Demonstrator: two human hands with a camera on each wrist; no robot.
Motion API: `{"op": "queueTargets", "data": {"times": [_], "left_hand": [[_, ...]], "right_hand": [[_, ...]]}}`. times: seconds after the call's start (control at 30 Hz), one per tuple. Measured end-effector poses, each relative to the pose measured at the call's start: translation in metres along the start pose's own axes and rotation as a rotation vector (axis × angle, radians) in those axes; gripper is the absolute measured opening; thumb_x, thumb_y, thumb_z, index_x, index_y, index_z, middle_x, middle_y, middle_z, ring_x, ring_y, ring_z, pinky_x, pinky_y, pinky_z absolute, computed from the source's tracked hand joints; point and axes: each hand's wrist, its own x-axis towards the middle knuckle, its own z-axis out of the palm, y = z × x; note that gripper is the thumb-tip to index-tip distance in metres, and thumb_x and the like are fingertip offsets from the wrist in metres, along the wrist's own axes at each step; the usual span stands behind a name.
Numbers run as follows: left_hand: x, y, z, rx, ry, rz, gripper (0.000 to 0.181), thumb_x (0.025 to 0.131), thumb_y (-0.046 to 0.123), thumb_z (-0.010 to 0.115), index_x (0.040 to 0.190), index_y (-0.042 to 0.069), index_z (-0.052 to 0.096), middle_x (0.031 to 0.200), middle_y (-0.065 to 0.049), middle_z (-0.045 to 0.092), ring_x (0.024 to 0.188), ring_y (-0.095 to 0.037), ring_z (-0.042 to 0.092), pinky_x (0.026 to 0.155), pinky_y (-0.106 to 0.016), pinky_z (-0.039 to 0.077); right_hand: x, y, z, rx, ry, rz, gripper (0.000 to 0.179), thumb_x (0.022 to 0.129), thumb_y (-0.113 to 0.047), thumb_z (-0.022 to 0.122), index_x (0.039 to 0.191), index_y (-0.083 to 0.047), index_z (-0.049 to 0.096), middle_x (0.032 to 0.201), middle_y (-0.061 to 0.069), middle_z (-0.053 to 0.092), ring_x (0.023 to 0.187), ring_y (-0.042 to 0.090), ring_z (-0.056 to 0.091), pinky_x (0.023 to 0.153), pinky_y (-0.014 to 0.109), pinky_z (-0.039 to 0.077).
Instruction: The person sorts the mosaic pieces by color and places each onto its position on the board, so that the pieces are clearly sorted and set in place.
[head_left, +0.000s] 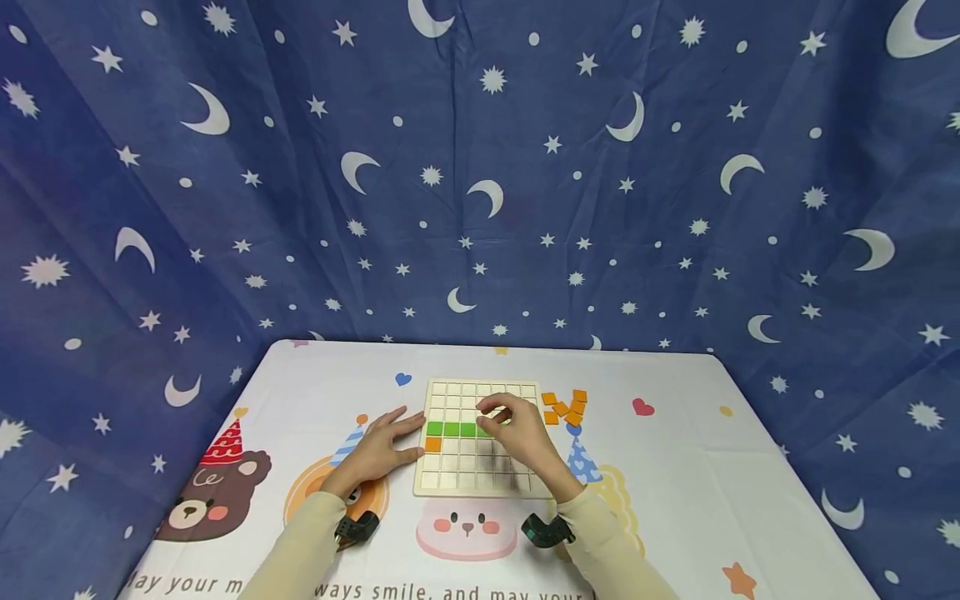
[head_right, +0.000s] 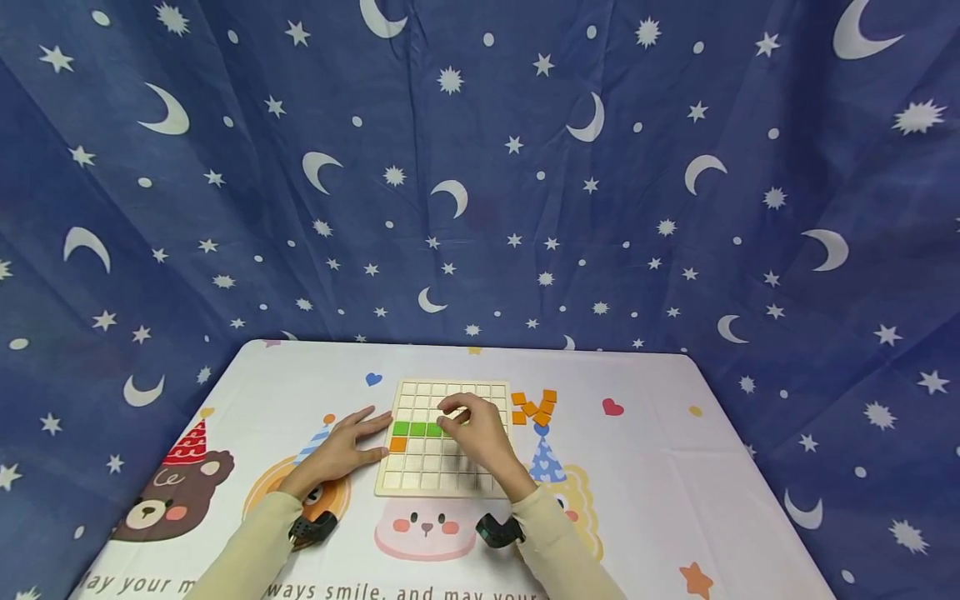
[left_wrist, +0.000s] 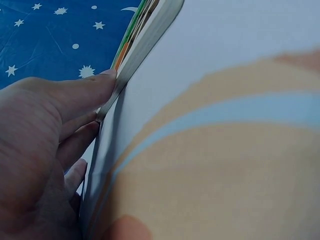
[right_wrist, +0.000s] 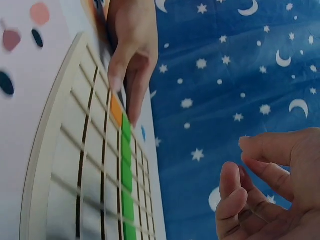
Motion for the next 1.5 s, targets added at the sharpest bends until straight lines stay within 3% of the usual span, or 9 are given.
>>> {"op": "queueTargets", "data": {"times": [0.33, 0.87, 1.07, 1.5], "left_hand": [[0.000, 0.000, 0.001, 0.002, -0.010, -0.005, 0.063, 0.086, 0.036, 0.075, 0.144, 0.021, 0.053, 0.157, -0.001, 0.041, 0.151, -0.037, 0.020, 0.116, -0.066, 0.020], [0.001, -0.004, 0.000, 0.014, -0.014, 0.028, 0.063, 0.087, 0.036, 0.074, 0.145, 0.020, 0.051, 0.157, -0.004, 0.040, 0.150, -0.039, 0.021, 0.116, -0.067, 0.020], [0.001, -0.005, -0.001, 0.011, -0.013, 0.025, 0.064, 0.087, 0.037, 0.074, 0.145, 0.021, 0.052, 0.158, -0.007, 0.037, 0.150, -0.040, 0.021, 0.115, -0.068, 0.020], [0.001, -0.004, -0.001, 0.013, -0.018, 0.029, 0.064, 0.087, 0.037, 0.074, 0.145, 0.020, 0.051, 0.158, -0.007, 0.038, 0.150, -0.040, 0.021, 0.115, -0.068, 0.020]], "right_hand": [[-0.003, 0.030, -0.026, -0.005, 0.037, 0.069, 0.020, 0.088, -0.016, 0.074, 0.107, -0.013, 0.072, 0.101, 0.000, 0.069, 0.078, 0.012, 0.062, 0.057, 0.026, 0.050], [-0.006, 0.073, -0.070, -0.130, 0.122, 0.136, 0.022, 0.087, -0.017, 0.074, 0.108, -0.012, 0.073, 0.101, 0.006, 0.071, 0.079, 0.016, 0.064, 0.062, 0.025, 0.052], [-0.008, 0.086, -0.080, -0.153, 0.136, 0.176, 0.022, 0.087, -0.016, 0.074, 0.108, -0.012, 0.074, 0.108, 0.008, 0.071, 0.080, 0.016, 0.061, 0.063, 0.024, 0.051], [-0.009, 0.110, -0.096, -0.208, 0.151, 0.234, 0.024, 0.087, -0.014, 0.073, 0.111, -0.008, 0.073, 0.107, 0.012, 0.070, 0.082, 0.019, 0.067, 0.065, 0.024, 0.052]]}}
